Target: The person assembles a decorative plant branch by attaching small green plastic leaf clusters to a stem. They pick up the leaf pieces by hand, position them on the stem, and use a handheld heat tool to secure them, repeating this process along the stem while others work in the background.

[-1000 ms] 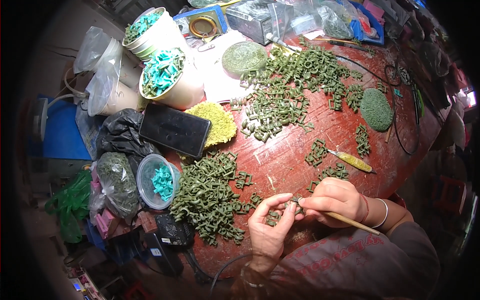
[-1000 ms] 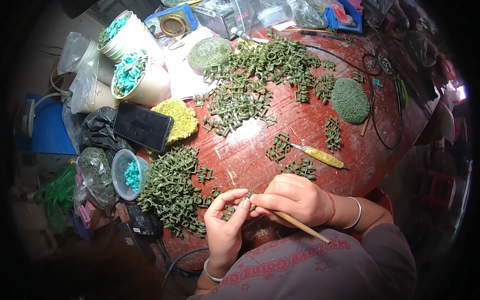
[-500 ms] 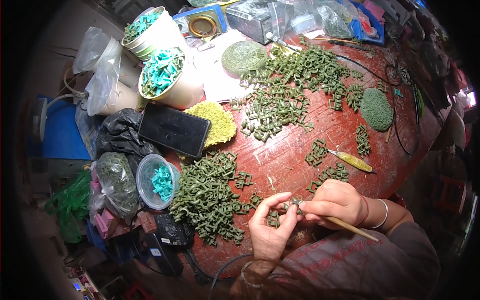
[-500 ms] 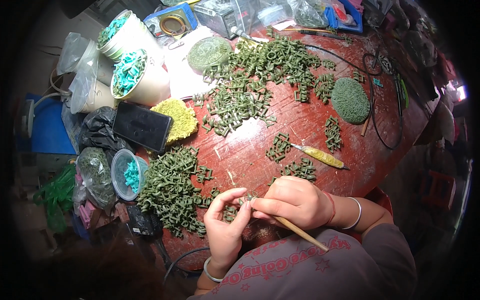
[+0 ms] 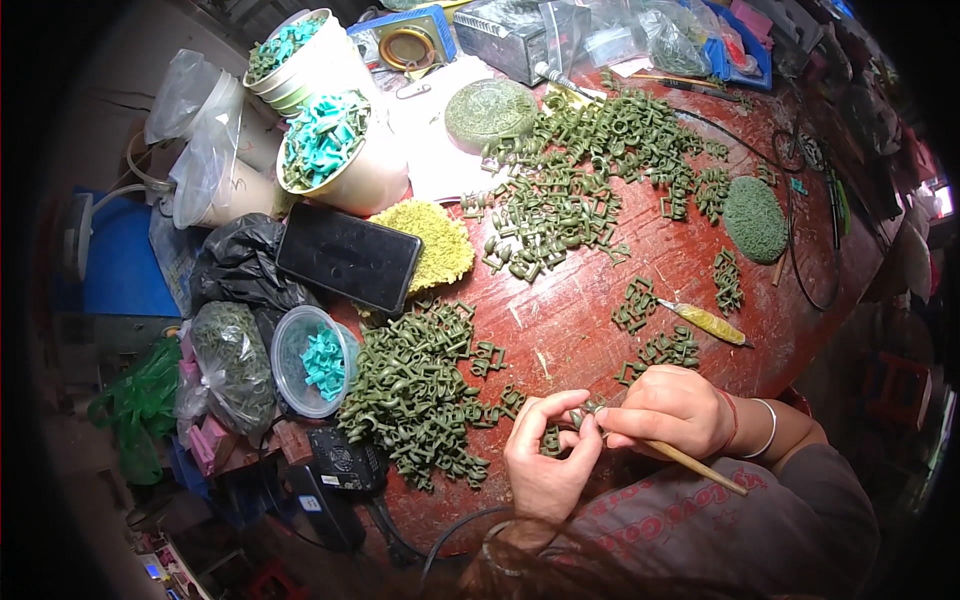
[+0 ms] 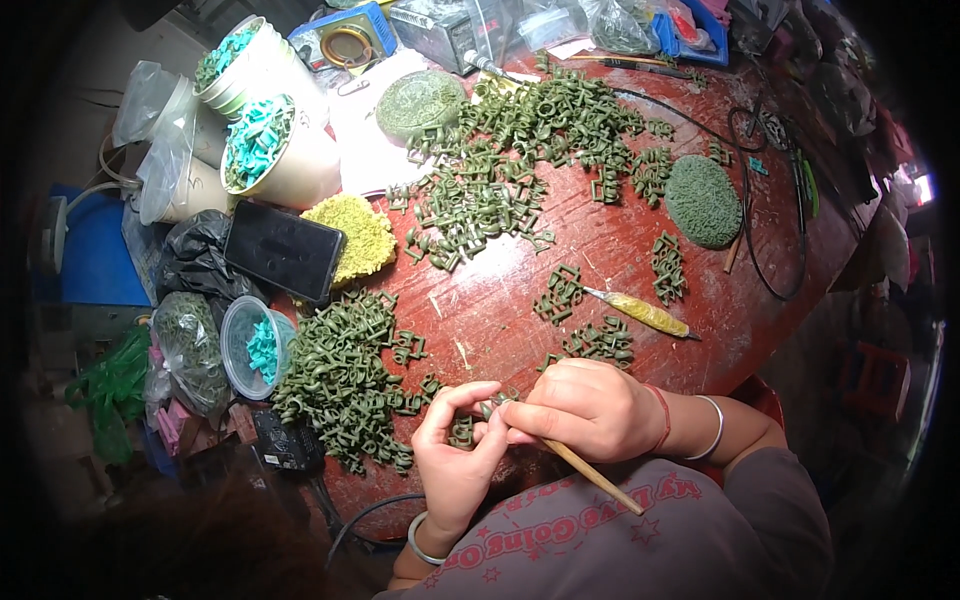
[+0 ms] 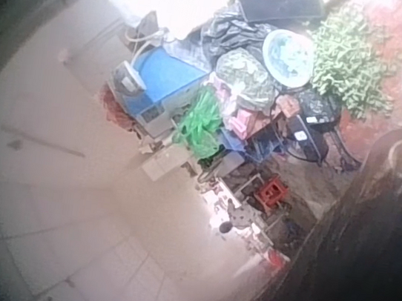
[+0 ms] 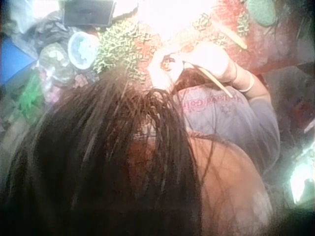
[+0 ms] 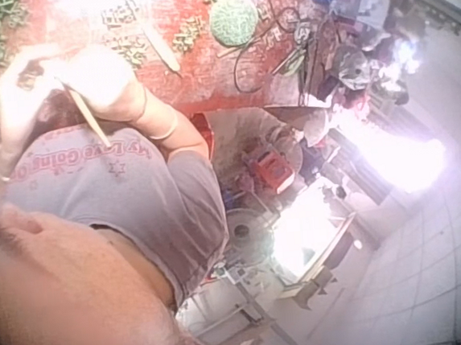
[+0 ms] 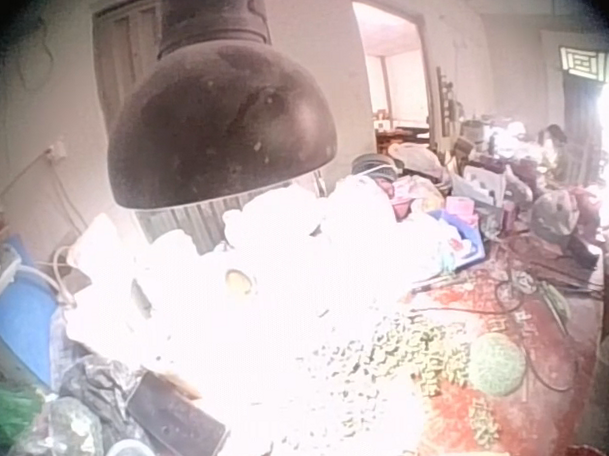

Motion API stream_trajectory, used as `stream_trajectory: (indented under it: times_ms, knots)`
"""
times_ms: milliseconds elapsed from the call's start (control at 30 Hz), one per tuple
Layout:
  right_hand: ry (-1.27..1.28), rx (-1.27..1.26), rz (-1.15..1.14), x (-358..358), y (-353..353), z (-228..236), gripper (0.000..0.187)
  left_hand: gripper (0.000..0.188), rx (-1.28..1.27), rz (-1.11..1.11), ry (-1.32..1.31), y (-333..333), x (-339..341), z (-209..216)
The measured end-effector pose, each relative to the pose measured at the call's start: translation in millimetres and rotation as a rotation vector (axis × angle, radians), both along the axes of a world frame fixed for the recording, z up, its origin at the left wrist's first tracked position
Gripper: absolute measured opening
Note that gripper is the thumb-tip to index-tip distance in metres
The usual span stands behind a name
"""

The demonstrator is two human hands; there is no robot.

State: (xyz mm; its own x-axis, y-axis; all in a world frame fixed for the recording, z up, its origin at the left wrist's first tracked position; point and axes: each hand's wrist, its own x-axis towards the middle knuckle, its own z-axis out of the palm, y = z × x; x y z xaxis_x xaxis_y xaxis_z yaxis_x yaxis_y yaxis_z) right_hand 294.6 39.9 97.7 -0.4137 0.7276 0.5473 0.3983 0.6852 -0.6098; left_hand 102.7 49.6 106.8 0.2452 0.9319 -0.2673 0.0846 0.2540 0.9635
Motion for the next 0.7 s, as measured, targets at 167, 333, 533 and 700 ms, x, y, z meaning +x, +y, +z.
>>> stream_trajectory:
  times_ms: [167, 333, 533, 700]
  knots:
    - [-0.031, 0.012, -0.03, -0.1, -0.6, 3.7, 0.031, 0.021, 0.021, 0.005, 0.039, -0.5, 1.3, 0.6]
    - [-0.005, -0.002, 0.005, -0.6, 0.0, 2.6, 0.032, 0.027, 0.177, -0.036, 0.14, 0.7, -0.3, -2.6]
    - [-0.035, 0.0, -0.017, 0.4, -1.2, 3.9, 0.032, 0.027, 0.15, -0.021, 0.125, -0.7, 1.9, -1.0]
    - [-0.007, 0.0, -0.015, 0.7, -0.5, 2.9, 0.033, 0.027, 0.159, -0.026, 0.122, 0.4, 3.0, -1.9]
